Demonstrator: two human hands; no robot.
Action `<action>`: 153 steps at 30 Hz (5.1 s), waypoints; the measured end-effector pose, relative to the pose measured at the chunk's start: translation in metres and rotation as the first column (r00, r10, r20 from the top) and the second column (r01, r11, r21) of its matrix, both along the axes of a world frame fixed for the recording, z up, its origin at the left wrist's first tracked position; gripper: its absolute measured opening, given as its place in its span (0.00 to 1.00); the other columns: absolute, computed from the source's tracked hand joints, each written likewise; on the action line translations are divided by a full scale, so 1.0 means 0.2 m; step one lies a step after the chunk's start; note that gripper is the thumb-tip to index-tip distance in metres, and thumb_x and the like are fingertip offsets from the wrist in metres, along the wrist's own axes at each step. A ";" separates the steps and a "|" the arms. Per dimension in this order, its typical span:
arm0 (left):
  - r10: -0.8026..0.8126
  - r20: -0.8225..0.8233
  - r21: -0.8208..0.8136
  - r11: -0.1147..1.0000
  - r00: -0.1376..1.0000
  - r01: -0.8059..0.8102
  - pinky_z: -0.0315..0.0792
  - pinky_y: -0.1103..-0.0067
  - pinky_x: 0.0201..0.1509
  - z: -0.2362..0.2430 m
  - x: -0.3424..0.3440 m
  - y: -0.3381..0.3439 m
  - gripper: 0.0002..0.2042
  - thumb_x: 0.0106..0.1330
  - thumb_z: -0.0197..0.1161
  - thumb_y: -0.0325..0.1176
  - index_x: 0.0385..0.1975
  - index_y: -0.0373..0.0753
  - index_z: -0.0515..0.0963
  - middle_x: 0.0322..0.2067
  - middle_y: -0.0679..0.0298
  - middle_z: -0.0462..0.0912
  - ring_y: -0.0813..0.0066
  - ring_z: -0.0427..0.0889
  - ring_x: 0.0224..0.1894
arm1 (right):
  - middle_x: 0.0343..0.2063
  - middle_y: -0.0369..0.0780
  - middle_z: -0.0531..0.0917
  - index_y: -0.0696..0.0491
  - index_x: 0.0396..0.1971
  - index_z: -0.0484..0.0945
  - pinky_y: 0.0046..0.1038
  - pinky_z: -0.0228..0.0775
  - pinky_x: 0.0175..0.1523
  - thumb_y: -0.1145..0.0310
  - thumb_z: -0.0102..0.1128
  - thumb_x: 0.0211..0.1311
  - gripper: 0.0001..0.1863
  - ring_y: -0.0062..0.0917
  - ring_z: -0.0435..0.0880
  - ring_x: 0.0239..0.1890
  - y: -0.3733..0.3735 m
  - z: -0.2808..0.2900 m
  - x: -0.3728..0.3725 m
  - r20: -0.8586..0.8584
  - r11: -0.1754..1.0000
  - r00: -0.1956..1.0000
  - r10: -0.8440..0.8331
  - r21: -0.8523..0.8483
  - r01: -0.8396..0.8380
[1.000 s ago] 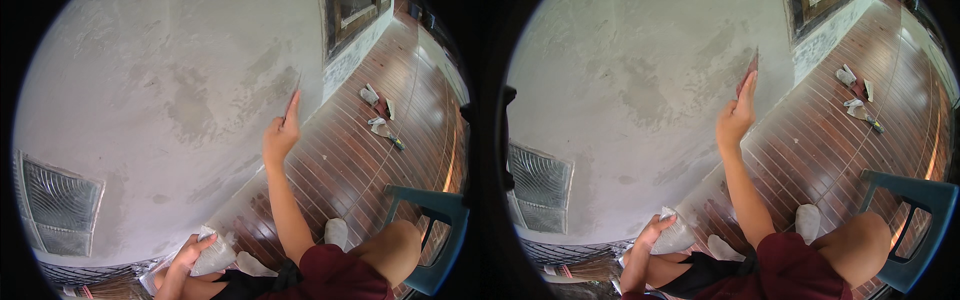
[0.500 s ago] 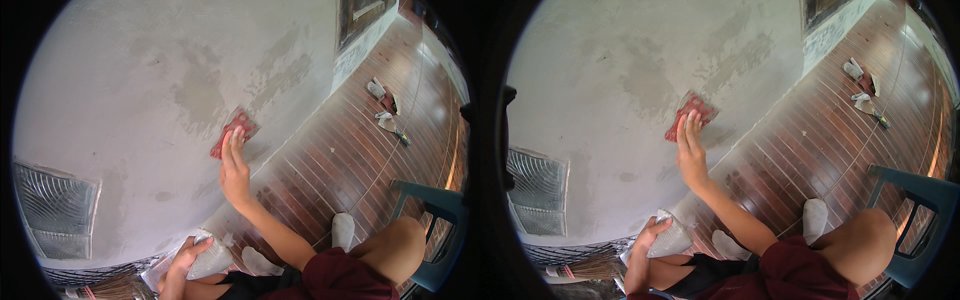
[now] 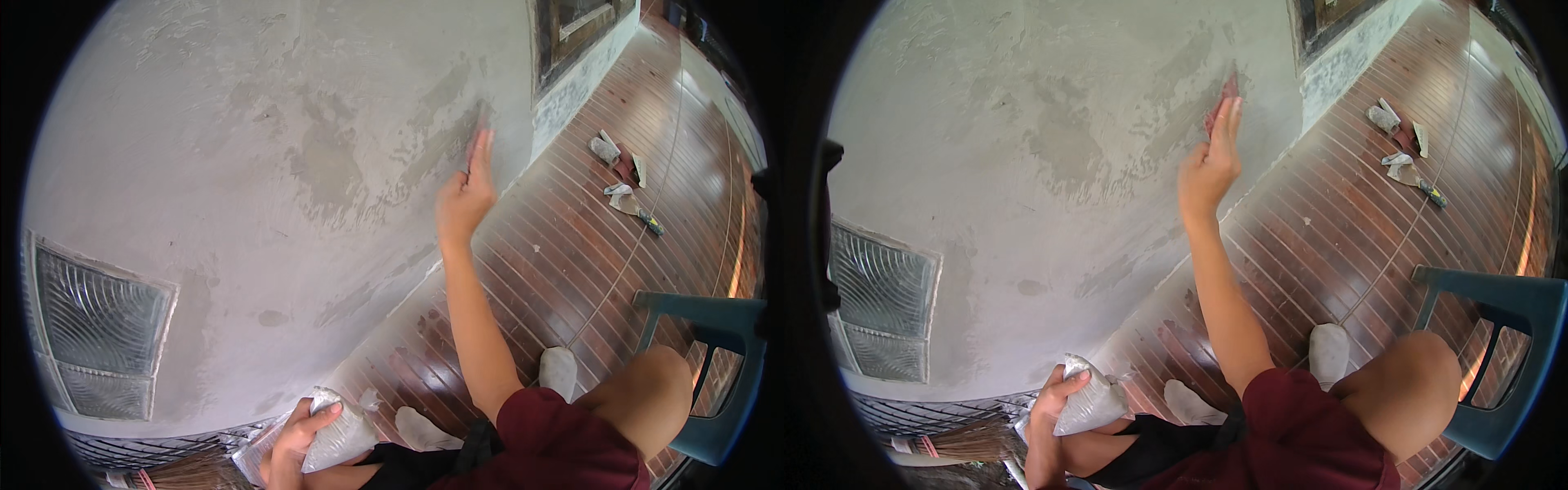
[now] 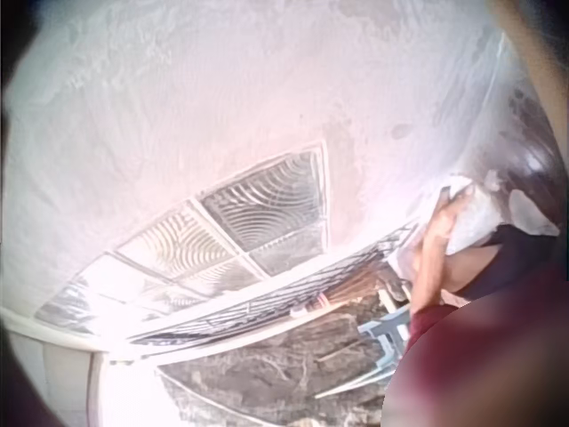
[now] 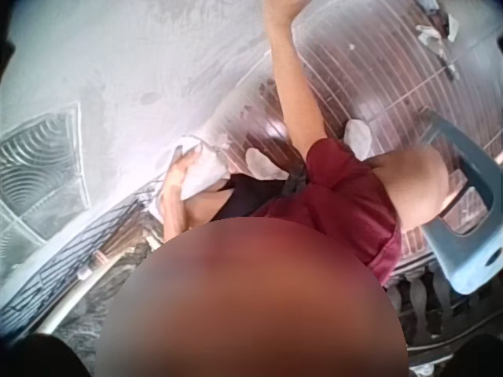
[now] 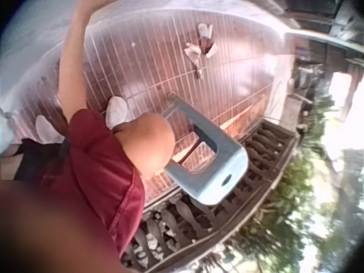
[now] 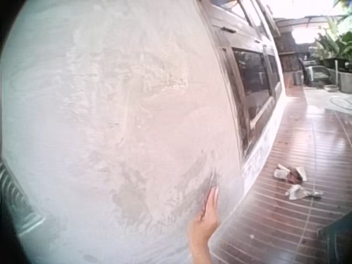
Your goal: The person applies plaster to a wall using a putty knife. They repeatedly scoop plaster from a plastic bag and spread it onto the wall surface in small sections.
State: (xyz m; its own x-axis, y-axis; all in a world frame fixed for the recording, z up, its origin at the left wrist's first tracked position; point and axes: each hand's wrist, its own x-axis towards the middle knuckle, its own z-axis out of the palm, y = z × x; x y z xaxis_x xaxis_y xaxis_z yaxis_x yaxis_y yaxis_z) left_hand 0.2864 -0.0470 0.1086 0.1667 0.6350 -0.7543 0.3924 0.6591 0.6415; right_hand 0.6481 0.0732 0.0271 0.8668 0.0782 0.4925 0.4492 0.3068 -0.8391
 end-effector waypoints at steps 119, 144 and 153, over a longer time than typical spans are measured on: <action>-0.773 -0.478 -0.087 0.515 0.418 0.853 0.62 0.75 0.27 0.01 0.53 0.37 0.26 0.62 0.63 0.57 0.20 0.35 0.79 0.18 0.67 0.71 0.78 0.68 0.23 | 0.43 0.39 0.80 0.61 0.53 0.71 0.24 0.73 0.50 0.83 0.45 0.56 0.22 0.20 0.78 0.46 -0.66 -0.11 -0.01 -0.409 0.260 0.015 0.912 0.553 -0.792; -0.749 -0.462 -0.099 0.576 0.475 0.811 0.63 0.75 0.26 -0.04 0.40 0.40 0.26 0.63 0.63 0.56 0.20 0.33 0.80 0.16 0.65 0.73 0.76 0.70 0.22 | 0.56 0.47 0.78 0.58 0.59 0.72 0.30 0.74 0.55 0.84 0.45 0.59 0.26 0.37 0.80 0.56 -0.10 -0.09 0.04 -0.104 0.992 0.987 0.121 -0.013 -0.123; -0.760 -0.479 -0.115 0.551 0.440 0.827 0.67 0.71 0.30 -0.08 0.32 0.39 0.31 0.62 0.60 0.61 0.20 0.32 0.78 0.16 0.59 0.73 0.70 0.73 0.23 | 0.60 0.47 0.74 0.56 0.61 0.71 0.34 0.69 0.61 0.84 0.47 0.56 0.29 0.39 0.72 0.63 0.06 -0.18 -0.01 0.254 0.990 0.967 0.014 -0.138 0.022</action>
